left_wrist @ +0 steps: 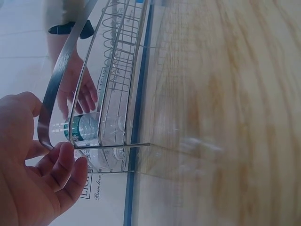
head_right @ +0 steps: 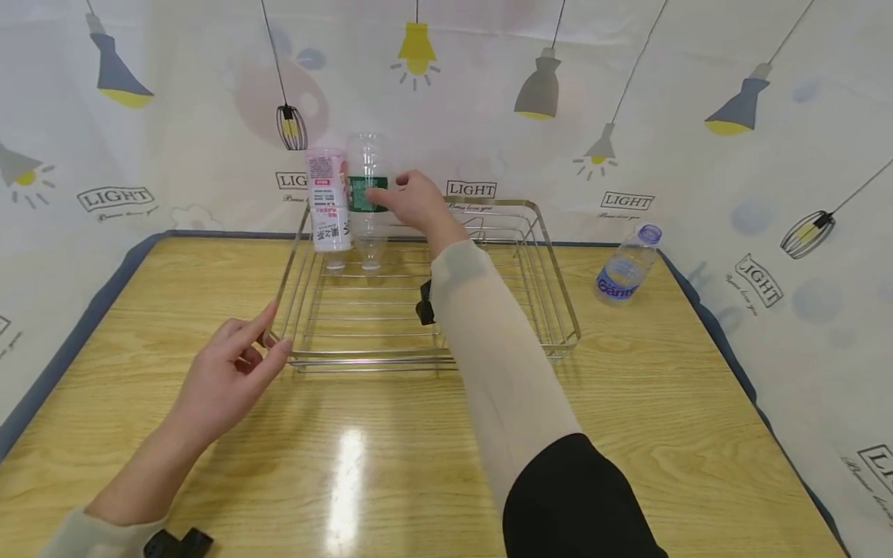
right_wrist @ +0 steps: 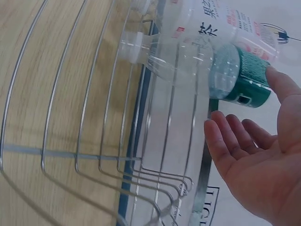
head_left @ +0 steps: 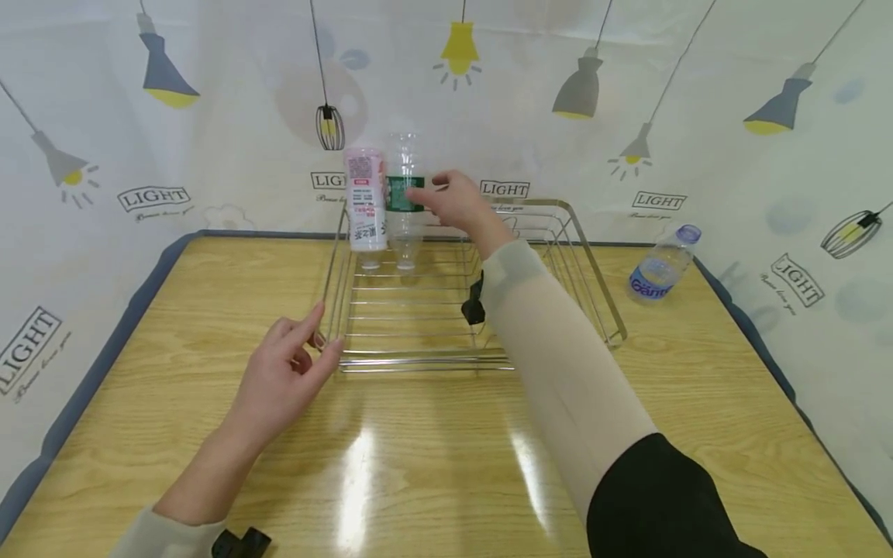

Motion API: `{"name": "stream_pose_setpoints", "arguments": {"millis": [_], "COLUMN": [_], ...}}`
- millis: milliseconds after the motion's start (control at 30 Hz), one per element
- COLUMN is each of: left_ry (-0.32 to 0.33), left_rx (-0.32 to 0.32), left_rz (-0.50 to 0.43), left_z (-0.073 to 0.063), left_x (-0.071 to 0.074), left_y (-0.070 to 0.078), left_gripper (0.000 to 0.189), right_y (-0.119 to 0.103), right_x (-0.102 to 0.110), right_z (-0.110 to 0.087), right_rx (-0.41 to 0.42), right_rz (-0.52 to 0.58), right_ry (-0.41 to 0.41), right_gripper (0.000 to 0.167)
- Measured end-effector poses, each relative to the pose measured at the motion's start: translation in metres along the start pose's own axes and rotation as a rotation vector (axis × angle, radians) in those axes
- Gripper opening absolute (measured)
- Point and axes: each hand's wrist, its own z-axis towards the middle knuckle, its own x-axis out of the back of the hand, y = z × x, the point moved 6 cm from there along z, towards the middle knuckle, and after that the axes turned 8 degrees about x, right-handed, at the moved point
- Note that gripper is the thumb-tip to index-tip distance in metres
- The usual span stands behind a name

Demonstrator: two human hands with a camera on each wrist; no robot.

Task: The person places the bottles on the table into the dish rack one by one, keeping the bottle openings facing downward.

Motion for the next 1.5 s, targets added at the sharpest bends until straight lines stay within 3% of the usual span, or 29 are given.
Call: {"name": "stream_pose_setpoints", "arguments": {"millis": [300,700,1133,1367,1500], "left_ry": [0.031,0.036,0.034,0.035,0.017], "left_rx": [-0.037,-0.007,0.0,-0.012,0.023], "left_rz": [0.005,0.013,0.039,0.052,0.072], "left_z": [0.0,-0.002,-0.004,-0.003,-0.003], "left_x": [-0.001,-0.002,-0.003,-0.002,-0.001], "left_y": [0.004,0.003,0.005,0.006,0.005], "left_gripper": [0.06,0.06,0.058,0.058,0.059], "right_y": [0.0,0.007,0.045,0.068,0.087], "right_x": [0.036,0.061,0.071,0.091,0.108], "right_z": [-0.031,-0.105,-0.176,-0.202,-0.211], "right_rx": [0.116,0.287,0.326,0.318,0.309], "right_rz": [0.063,0.159,0.166,0.161,0.159], "right_ry": [0.044,0.023,0.009,0.07,0.116], "right_gripper": [0.077,0.051,0.04,0.041,0.043]}}
